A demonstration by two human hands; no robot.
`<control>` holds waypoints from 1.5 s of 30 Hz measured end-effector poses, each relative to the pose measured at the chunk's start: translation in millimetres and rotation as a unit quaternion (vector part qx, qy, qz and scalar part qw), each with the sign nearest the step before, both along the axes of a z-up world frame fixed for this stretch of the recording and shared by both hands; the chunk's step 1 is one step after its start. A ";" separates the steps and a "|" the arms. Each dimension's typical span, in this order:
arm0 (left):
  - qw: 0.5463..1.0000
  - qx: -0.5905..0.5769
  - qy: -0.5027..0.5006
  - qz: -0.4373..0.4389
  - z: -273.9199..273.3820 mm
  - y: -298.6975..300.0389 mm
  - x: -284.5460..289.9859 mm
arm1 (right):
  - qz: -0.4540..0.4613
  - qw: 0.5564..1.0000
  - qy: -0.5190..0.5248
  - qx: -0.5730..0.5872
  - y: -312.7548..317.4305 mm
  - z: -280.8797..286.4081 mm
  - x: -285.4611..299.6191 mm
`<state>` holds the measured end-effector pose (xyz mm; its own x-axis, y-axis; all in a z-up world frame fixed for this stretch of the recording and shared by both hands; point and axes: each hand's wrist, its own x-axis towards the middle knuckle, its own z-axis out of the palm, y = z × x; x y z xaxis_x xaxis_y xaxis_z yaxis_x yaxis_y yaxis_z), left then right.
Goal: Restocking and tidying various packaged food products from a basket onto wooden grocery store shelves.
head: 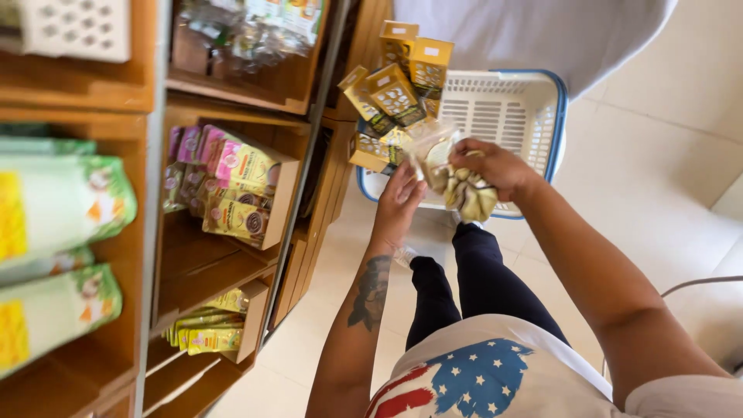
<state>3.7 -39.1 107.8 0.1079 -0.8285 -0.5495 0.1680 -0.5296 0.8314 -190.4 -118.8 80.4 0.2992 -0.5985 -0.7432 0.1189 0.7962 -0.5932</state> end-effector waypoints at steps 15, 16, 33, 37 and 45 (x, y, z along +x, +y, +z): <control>0.914 -0.170 0.227 0.289 173.6 111.5 80.5 | -0.050 0.918 -0.119 -0.374 52.6 263.4 92.1; 0.909 -0.185 0.229 0.296 186.9 116.0 78.5 | -0.039 0.913 -0.123 -0.386 68.5 283.5 108.3; 0.883 -0.325 0.074 0.330 254.6 186.7 104.0 | 0.158 0.548 -0.008 -0.821 158.6 354.5 210.7; 0.888 -0.328 0.027 0.321 249.4 199.1 141.0 | 0.212 0.513 0.036 -0.831 195.0 326.0 201.0; 0.815 -0.455 0.105 0.344 241.4 211.0 196.9 | 0.365 0.601 -0.090 -0.705 116.4 338.2 182.4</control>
<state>200.6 171.9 349.2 0.7020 -0.6862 0.1908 0.3548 0.5692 0.7418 -8.0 -2.5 418.6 0.8644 -0.2559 0.4328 0.2066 -0.6040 -0.7697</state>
